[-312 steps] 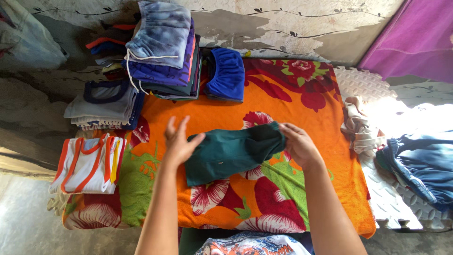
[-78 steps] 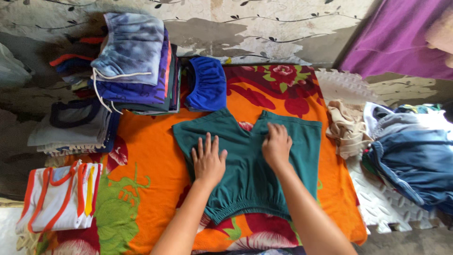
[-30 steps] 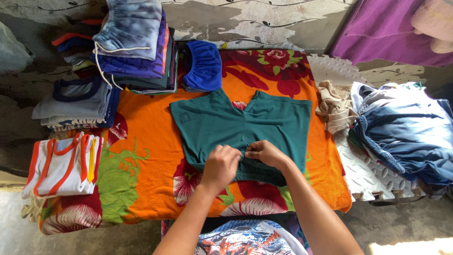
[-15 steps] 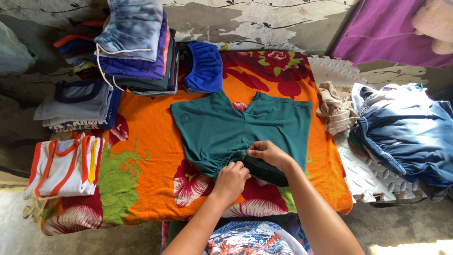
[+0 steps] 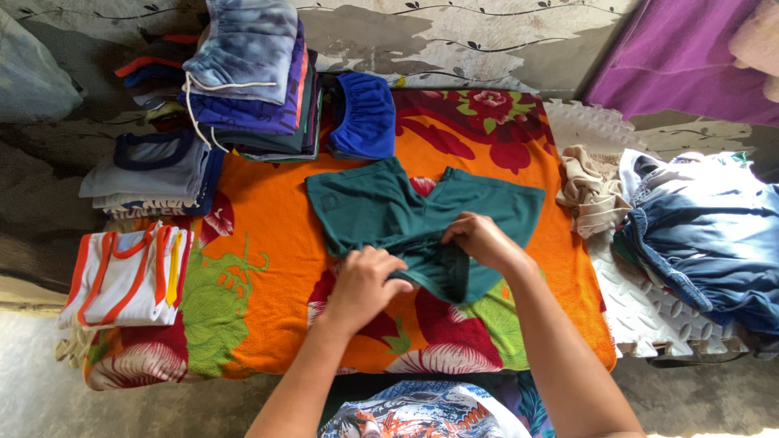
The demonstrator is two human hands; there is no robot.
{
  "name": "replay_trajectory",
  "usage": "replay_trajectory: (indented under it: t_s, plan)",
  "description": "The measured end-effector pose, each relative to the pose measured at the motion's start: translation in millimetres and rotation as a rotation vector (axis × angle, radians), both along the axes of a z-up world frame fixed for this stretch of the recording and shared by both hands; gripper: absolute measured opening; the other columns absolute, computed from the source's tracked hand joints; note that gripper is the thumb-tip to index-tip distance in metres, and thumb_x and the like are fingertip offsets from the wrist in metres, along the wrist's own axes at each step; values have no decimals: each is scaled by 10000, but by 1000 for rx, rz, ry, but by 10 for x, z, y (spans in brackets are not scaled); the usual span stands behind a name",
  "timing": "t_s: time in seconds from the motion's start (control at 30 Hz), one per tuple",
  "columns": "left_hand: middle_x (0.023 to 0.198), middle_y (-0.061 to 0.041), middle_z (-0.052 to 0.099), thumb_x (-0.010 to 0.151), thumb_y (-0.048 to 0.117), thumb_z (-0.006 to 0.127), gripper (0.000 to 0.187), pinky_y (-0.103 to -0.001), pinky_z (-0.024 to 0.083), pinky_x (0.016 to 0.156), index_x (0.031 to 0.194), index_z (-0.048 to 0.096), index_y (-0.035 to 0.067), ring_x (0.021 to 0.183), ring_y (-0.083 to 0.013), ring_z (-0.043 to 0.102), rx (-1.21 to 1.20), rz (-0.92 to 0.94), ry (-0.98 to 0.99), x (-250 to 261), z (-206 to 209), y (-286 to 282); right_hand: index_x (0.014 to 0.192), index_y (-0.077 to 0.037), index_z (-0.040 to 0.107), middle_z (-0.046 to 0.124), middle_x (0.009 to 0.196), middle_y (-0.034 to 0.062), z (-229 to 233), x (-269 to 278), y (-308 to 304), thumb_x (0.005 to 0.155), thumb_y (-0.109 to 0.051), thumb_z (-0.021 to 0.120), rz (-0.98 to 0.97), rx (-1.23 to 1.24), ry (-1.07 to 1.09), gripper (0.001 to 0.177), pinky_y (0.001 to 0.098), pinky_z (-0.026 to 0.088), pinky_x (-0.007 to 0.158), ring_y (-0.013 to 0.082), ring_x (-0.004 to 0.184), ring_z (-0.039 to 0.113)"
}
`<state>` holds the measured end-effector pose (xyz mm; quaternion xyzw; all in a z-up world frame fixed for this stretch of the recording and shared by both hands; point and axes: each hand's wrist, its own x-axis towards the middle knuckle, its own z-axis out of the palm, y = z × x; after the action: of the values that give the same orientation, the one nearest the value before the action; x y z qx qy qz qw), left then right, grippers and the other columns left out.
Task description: The person folds a blue pair of shorts and a green pair of shorts by hand on a surface covered with an orange floral cloth.
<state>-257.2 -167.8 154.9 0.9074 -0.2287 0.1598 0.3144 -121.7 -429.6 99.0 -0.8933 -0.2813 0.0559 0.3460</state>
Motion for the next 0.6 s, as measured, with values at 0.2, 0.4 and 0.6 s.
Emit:
replay_trajectory:
  t_s: [0.2,0.4,0.6]
  plan:
    - [951,-107,652,695,308,872,338,-425,481,846,795,686,44,969,-314,602,-105,147,-165,132,159,461,985,-82,780,737,1038,133,129,116,-163,780,21,643,-86,-42,-186,267,390,558,871,323,986,696]
    - [736,-7,543,862,281,852,323,-289,390,613,835,676,11,678,-138,467,-408,326,262,400,39,1164,1035,-21,720,724,919,127,451,128,-187,884,-228,782,-219,71,-16,264,382,539,770,257,863,678]
    - [734,74,566,874,157,814,175,-202,392,598,905,689,38,669,-22,464,-686,223,144,646,-37,1252,1001,-7,688,702,904,66,544,322,-74,966,-261,742,-113,592,239,261,296,552,767,117,832,643]
